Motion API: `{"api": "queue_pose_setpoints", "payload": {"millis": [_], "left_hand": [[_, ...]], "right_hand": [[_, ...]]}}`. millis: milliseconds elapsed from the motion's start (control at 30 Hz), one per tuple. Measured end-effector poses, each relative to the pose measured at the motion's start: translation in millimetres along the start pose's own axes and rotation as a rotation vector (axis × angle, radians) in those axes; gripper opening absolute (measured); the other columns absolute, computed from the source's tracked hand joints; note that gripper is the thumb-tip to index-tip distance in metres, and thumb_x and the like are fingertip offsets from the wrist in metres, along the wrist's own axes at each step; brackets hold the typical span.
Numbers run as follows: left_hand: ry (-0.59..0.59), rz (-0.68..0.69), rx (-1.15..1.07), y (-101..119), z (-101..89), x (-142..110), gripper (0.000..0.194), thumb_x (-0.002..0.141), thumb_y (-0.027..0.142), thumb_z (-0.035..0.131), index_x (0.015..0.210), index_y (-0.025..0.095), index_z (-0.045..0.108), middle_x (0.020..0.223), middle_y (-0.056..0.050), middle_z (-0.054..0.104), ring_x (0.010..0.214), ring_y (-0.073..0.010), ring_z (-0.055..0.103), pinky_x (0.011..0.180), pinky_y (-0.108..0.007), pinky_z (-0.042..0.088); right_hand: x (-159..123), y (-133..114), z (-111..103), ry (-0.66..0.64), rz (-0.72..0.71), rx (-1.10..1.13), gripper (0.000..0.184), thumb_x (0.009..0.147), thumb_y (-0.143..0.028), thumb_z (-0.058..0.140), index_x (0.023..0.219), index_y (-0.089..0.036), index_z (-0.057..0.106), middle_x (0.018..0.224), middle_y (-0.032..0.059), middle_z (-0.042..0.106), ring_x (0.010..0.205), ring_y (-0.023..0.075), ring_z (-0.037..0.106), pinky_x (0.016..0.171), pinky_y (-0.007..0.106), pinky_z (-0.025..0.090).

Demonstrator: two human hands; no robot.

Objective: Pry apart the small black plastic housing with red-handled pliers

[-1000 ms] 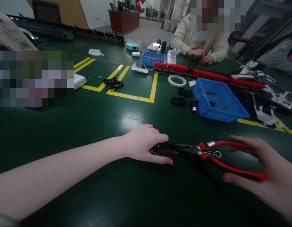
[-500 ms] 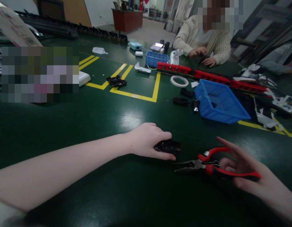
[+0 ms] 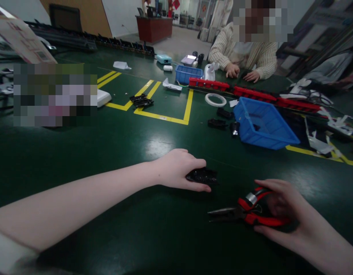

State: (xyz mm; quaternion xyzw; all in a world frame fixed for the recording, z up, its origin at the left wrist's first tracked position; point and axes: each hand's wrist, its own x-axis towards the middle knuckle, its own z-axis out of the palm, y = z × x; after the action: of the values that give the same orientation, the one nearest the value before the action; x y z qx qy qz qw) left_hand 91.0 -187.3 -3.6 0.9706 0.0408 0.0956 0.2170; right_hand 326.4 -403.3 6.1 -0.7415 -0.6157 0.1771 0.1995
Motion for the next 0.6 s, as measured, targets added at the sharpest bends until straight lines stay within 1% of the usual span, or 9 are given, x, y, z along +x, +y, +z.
{"api": "queue_pose_setpoints", "payload": {"millis": [100,167,233,267,300,367,433,500,600], "left_hand": [[-0.007,-0.005,-0.009,0,-0.6,0,0.043,0.083,0.059,0.058,0.082,0.016,0.057,0.064,0.002,0.061,0.055,-0.0123,0.053,0.062,-0.025,0.038],[-0.008,-0.018,-0.035,0,-1.5,0,0.042,0.084,0.058,0.057,0.083,0.016,0.057,0.066,0.002,0.062,0.055,-0.0118,0.053,0.061,-0.025,0.038],[0.009,-0.054,-0.069,0,-3.0,0,0.041,0.085,0.057,0.057,0.086,0.016,0.057,0.068,0.002,0.062,0.056,-0.012,0.054,0.056,-0.023,0.036],[0.021,-0.08,-0.089,0,-3.9,0,0.041,0.085,0.056,0.057,0.088,0.016,0.057,0.07,0.002,0.062,0.058,-0.0124,0.055,0.054,-0.022,0.035],[0.032,-0.106,-0.115,1,-4.9,-1,0.039,0.085,0.055,0.058,0.091,0.016,0.058,0.073,0.001,0.063,0.061,-0.013,0.057,0.053,-0.022,0.035],[0.043,-0.149,-0.182,1,-6.8,-1,0.037,0.086,0.05,0.059,0.1,0.016,0.058,0.083,0.0,0.066,0.07,-0.0139,0.06,0.056,-0.022,0.039],[0.048,-0.179,-0.245,1,-8.3,-2,0.036,0.087,0.046,0.061,0.109,0.017,0.057,0.095,-0.002,0.068,0.081,-0.0154,0.063,0.063,-0.024,0.045],[0.069,-0.2,-0.284,1,-9.0,-2,0.04,0.086,0.043,0.063,0.116,0.018,0.055,0.105,-0.004,0.067,0.09,-0.0173,0.064,0.07,-0.027,0.048],[0.096,-0.215,-0.327,0,-8.6,-2,0.047,0.086,0.041,0.063,0.124,0.018,0.051,0.115,-0.006,0.065,0.098,-0.019,0.063,0.078,-0.03,0.051]], "right_hand": [[6,2,-2,0.047,-0.15,-0.19,0.059,0.066,-0.05,0.071,0.117,-0.027,0.055,0.117,0.0106,0.054,0.088,0.0255,0.066,0.065,0.037,0.06],[11,-1,-4,0.084,-0.279,-0.329,0.057,0.064,-0.054,0.071,0.11,-0.023,0.057,0.113,0.0126,0.058,0.091,0.0294,0.066,0.069,0.044,0.06],[16,-5,-6,0.106,-0.44,-0.463,0.058,0.06,-0.056,0.071,0.103,-0.02,0.059,0.105,0.0145,0.063,0.088,0.0328,0.066,0.067,0.051,0.058],[18,-7,-7,0.111,-0.499,-0.503,0.058,0.059,-0.055,0.072,0.102,-0.018,0.059,0.101,0.0151,0.065,0.085,0.0335,0.066,0.065,0.052,0.058],[20,-8,-8,0.109,-0.534,-0.522,0.058,0.059,-0.053,0.072,0.102,-0.017,0.059,0.098,0.0154,0.066,0.083,0.0334,0.066,0.063,0.051,0.058],[23,-9,-10,0.082,-0.557,-0.534,0.059,0.058,-0.046,0.072,0.106,-0.015,0.059,0.096,0.0155,0.067,0.079,0.0323,0.068,0.06,0.048,0.059],[26,-8,-12,0.072,-0.577,-0.554,0.061,0.059,-0.042,0.07,0.113,-0.015,0.059,0.099,0.0154,0.068,0.085,0.0344,0.068,0.062,0.049,0.059],[30,-7,-15,0.082,-0.608,-0.566,0.06,0.061,-0.04,0.067,0.117,-0.019,0.06,0.105,0.0145,0.068,0.097,0.0379,0.065,0.07,0.053,0.059],[42,-4,-21,0.096,-0.656,-0.53,0.058,0.062,-0.036,0.065,0.118,-0.024,0.061,0.111,0.0122,0.066,0.109,0.0382,0.06,0.085,0.057,0.053]]}}
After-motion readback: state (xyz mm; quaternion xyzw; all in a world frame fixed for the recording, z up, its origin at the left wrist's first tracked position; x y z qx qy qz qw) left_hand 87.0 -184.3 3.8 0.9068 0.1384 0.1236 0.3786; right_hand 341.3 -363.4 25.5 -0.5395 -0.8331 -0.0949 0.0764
